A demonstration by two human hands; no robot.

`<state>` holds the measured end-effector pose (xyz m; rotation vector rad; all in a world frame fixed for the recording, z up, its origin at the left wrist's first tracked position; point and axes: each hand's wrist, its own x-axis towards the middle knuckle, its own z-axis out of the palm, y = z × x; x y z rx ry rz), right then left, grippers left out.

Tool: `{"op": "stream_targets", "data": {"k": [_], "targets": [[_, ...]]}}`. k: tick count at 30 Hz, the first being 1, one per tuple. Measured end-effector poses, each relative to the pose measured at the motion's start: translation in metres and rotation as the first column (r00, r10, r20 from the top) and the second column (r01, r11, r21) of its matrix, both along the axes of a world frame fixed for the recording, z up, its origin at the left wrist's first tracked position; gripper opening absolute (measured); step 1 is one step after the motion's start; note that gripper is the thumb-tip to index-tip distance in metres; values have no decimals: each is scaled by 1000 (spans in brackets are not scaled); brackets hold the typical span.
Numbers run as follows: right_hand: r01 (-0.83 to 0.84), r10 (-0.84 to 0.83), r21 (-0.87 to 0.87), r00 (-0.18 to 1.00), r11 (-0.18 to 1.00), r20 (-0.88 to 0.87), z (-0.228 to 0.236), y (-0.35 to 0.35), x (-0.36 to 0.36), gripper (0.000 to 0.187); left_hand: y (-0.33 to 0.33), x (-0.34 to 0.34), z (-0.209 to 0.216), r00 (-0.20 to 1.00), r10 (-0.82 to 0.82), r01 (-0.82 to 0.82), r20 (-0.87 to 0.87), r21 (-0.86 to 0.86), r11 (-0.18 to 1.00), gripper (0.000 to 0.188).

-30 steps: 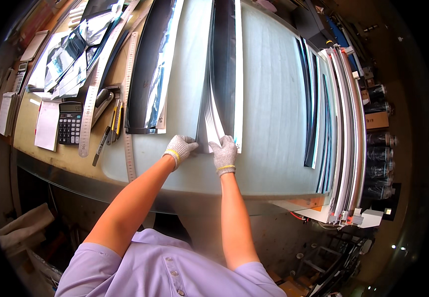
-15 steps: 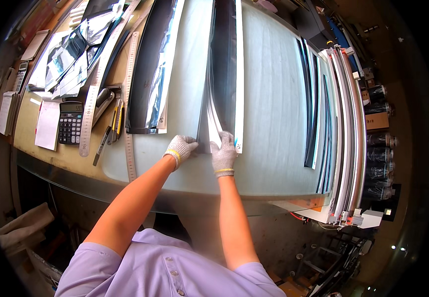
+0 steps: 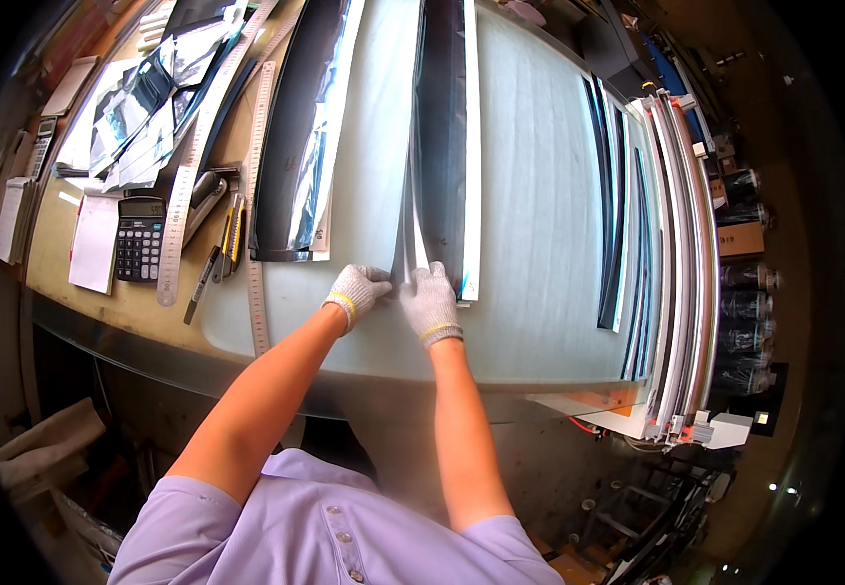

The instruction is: The person measures and sorts various rectangular and long strip materials on a workbench. They use a ruler to measure dimensions, peel protective films from some items, and arrange them into stacks or boxes. The person also uses a calculator and writes on a notepad.

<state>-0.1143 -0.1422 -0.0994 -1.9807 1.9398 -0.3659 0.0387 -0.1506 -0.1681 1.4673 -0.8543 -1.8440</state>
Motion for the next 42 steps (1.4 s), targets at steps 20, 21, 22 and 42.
{"op": "stream_targets", "data": {"k": [20, 21, 22, 42], "targets": [[112, -97, -98, 985, 989, 145, -21, -5, -21, 37, -1, 3, 15, 999, 19, -16, -30, 90, 996, 23], [114, -99, -101, 984, 988, 149, -22, -5, -22, 37, -1, 3, 17, 999, 23, -19, -35, 92, 996, 23], [117, -101, -103, 983, 988, 153, -23, -4, -23, 37, -1, 2, 19, 999, 26, -22, -41, 93, 995, 22], [2, -1, -21, 998, 1000, 67, 9, 2, 1, 18, 3, 11, 22, 984, -177, 174, -32, -94, 980, 34]]}}
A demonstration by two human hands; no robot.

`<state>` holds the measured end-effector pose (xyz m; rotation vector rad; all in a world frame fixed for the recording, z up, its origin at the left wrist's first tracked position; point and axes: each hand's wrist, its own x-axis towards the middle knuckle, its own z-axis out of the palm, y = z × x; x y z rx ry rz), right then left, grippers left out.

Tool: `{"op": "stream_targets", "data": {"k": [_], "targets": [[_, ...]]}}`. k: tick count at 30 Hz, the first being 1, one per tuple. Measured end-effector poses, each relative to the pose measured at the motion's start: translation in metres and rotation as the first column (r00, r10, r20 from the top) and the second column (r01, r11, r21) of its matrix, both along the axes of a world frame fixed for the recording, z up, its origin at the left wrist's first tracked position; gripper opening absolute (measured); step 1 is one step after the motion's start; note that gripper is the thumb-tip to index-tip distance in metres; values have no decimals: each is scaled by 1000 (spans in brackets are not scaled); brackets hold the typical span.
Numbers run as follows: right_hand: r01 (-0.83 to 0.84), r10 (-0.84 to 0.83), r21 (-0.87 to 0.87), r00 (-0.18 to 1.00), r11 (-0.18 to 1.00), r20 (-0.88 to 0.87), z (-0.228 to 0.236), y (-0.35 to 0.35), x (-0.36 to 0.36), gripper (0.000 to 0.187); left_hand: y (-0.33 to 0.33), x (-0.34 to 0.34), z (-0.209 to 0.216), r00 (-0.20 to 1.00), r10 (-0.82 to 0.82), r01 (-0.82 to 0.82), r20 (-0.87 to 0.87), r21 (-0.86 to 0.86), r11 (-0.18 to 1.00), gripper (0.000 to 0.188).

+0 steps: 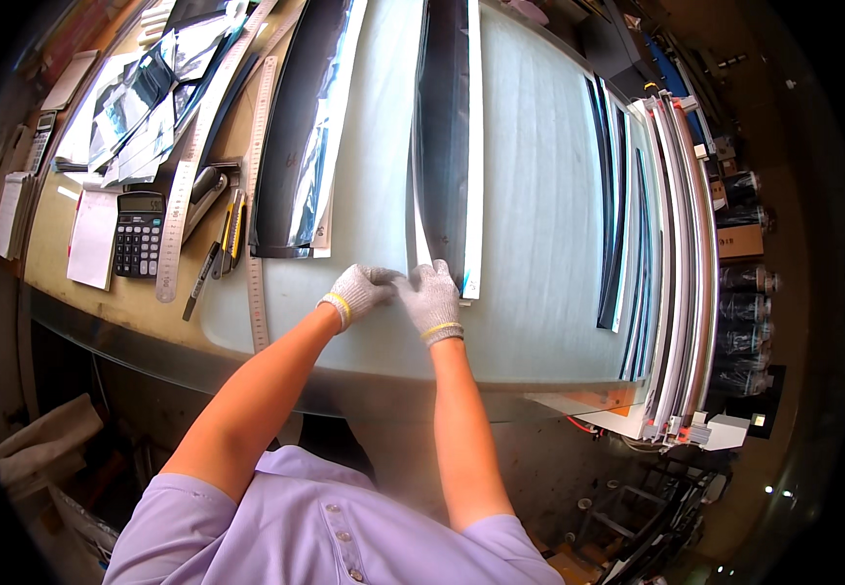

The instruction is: The person measures and sorts various rectangular and long strip materials on a workbench. They use a ruler to measure dimensions, peel protective films from some items, and arrange them into stacks or boxes. The person also uses a calculator and writes on a notepad.

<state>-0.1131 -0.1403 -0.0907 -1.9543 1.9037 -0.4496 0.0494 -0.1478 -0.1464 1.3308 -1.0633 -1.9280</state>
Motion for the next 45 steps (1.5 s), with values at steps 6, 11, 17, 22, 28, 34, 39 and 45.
{"op": "stream_targets", "data": {"k": [6, 11, 17, 22, 28, 34, 39, 45], "targets": [[121, -144, 133, 974, 984, 175, -16, -10, -24, 29, -4, 0, 13, 999, -34, 32, 41, 38, 999, 33], [166, -180, 96, 972, 981, 153, -14, -11, -19, 31, -4, -2, 7, 999, -18, 16, 48, 38, 999, 32], [159, -159, 17, 974, 987, 162, -18, -8, -20, 30, -7, -5, 11, 997, -17, 15, 74, 31, 999, 33], [134, -133, -159, 991, 978, 17, -27, 13, 11, 36, -7, -6, -5, 996, 20, -15, 81, -56, 998, 40], [204, -132, -318, 963, 926, 233, -50, 34, 19, 50, -3, -2, -15, 996, 31, -17, 78, -167, 986, 43], [72, -127, -427, 987, 901, -101, -79, 12, 24, 43, 20, 27, 14, 979, -5, 37, 204, -152, 988, 36], [96, -160, -374, 977, 923, -143, -86, -27, 12, 39, 54, 97, 51, 888, 15, 116, 460, -255, 960, 33], [96, -166, -270, 954, 958, -250, -44, -46, 25, 45, 96, 178, 76, 720, 232, 2, 654, -336, 942, 32]]}}
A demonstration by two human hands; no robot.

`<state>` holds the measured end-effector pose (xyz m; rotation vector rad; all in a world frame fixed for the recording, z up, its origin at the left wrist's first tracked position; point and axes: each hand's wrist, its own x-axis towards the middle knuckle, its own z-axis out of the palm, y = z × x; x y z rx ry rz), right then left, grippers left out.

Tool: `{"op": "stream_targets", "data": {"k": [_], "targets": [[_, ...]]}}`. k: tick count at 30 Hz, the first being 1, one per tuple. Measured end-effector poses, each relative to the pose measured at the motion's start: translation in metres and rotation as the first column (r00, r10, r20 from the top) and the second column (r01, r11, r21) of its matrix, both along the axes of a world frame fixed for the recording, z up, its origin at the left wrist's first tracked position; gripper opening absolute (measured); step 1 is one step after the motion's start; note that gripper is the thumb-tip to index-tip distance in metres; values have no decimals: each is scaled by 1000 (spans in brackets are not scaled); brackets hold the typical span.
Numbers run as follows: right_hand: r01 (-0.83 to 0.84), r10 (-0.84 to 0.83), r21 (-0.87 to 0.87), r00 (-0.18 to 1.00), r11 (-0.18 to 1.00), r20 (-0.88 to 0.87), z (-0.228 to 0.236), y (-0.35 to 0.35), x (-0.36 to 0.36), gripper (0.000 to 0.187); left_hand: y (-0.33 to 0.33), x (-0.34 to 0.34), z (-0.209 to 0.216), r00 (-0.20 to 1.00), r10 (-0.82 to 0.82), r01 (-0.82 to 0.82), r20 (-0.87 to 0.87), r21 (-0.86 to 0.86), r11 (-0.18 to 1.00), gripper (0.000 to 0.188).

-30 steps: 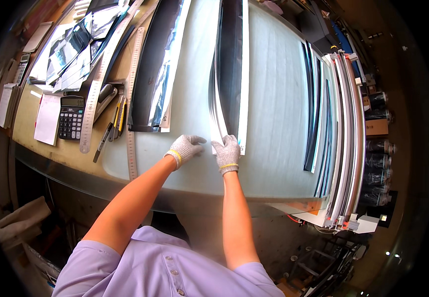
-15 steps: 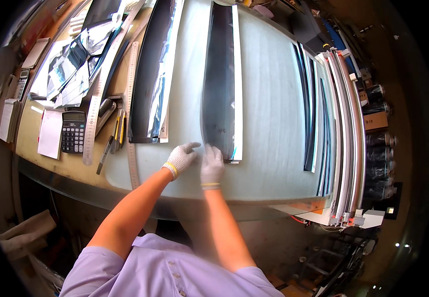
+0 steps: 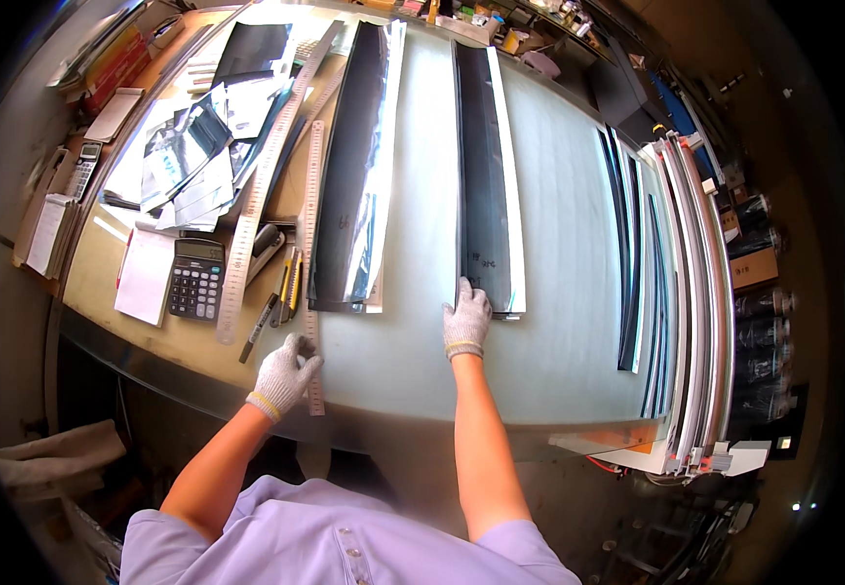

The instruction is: The person measures and sorts various rectangular and long strip materials on a workbench. They use a ruler to measure dimensions, peel protective films from some items, and arrange them into stacks or boxes. The person also uses a calculator and writes on a notepad.

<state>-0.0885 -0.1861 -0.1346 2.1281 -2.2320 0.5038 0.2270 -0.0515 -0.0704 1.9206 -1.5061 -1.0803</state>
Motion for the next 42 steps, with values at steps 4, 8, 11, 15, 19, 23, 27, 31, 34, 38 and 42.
{"op": "stream_targets", "data": {"k": [4, 8, 11, 15, 19, 23, 27, 31, 34, 38, 42], "targets": [[158, -158, 27, 927, 987, 339, 27, 35, 29, 32, 31, 28, 14, 982, -126, 133, 142, -47, 990, 32], [228, -261, 127, 820, 965, 509, 6, 68, 52, 35, 63, 56, 9, 971, -121, 160, 208, -182, 970, 36], [208, -250, 145, 682, 967, 688, -1, 74, 78, 39, 84, 98, -10, 938, -39, 114, 344, -199, 973, 37], [159, -28, -70, 540, 985, 841, -4, 58, 118, 36, 95, 172, -34, 847, 154, 60, 509, -380, 923, 33], [139, -253, 213, 417, 967, 873, 14, 30, 161, 31, 95, 229, -54, 769, 195, 99, 609, -414, 905, 31], [163, -354, 318, 298, 934, 886, -28, 4, 144, 21, 86, 238, -65, 733, 180, 170, 656, -433, 885, 30], [295, -340, 321, 14, 900, 940, -28, 27, 138, 14, 91, 242, -63, 752, 192, 165, 630, -462, 871, 29], [357, -372, 348, 0, 867, 928, -22, 81, 122, 12, 92, 243, -57, 778, 175, 150, 603, -450, 880, 29], [416, -321, 178, 304, 892, 897, -40, 112, 109, 19, 90, 244, -58, 786, 168, 168, 595, -468, 868, 31], [479, -435, -71, 843, 875, 316, -15, 140, 148, 29, 90, 247, -61, 793, 171, 175, 585, -486, 856, 31], [487, -484, -94, 873, 868, 55, -30, 138, 148, 30, 88, 248, -63, 800, 170, 182, 576, -504, 844, 32]]}}
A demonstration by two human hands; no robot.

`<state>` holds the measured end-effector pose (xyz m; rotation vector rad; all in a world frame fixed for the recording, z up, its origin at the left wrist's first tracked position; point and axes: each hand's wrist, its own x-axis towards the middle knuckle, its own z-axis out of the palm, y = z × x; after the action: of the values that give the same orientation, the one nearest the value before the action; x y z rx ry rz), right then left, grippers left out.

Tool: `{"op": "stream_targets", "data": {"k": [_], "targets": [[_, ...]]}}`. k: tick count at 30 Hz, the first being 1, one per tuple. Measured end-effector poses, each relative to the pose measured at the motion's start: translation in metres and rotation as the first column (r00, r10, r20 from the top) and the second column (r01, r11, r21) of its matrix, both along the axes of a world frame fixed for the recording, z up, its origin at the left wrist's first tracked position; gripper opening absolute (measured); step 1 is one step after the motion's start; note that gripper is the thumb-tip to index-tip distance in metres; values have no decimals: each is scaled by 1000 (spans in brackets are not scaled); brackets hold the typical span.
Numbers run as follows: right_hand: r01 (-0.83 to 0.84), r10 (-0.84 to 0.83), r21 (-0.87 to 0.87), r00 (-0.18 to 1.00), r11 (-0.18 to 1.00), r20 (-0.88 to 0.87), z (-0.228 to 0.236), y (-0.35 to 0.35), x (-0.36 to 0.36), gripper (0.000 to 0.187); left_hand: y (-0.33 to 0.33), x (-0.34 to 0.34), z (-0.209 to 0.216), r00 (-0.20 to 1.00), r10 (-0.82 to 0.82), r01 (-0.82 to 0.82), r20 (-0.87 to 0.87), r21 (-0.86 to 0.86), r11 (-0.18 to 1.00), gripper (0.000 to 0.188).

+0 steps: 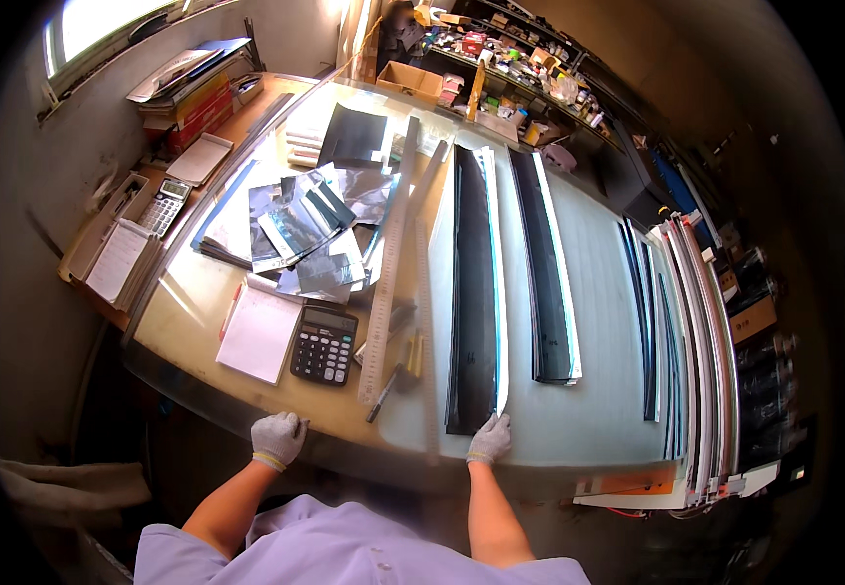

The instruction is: The person measures and sorts various rectangular and long strip materials on a workbench. They use a ruler to measure dimensions, peel protective films from some items, and arrange them into stacks or boxes. The person also uses a calculator and writes on a notepad.

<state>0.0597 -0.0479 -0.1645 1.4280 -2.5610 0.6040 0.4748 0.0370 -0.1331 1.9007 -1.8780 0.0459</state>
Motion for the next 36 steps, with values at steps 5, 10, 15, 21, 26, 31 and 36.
{"op": "stream_targets", "data": {"k": [5, 10, 15, 21, 26, 31, 36], "targets": [[43, -44, 71, 999, 997, 10, 11, 0, 8, 30, 3, 0, 1, 1000, 13, -13, 21, 30, 999, 30], [17, -18, 30, 1000, 999, 24, 8, 1, 7, 30, 4, 1, 2, 1000, -19, 19, -8, 21, 1000, 30], [25, -26, 41, 999, 999, 26, 6, 0, 5, 29, 2, 0, 4, 1000, -23, 23, 6, 36, 999, 30], [38, -38, 53, 999, 998, -2, 4, 0, 4, 30, 2, -1, 4, 999, -17, 16, 29, 34, 999, 31], [52, -51, 85, 999, 995, -13, 4, -1, 5, 30, 1, -2, 8, 1000, -11, 11, -8, 49, 999, 30], [70, -62, 117, 995, 991, -71, 6, -1, 6, 28, 1, -2, 7, 1000, -15, 16, -18, 41, 999, 30], [53, -52, 128, 999, 990, -7, -1, -2, 1, 29, 1, -2, 4, 1000, -14, 14, -8, 40, 999, 30]]}}
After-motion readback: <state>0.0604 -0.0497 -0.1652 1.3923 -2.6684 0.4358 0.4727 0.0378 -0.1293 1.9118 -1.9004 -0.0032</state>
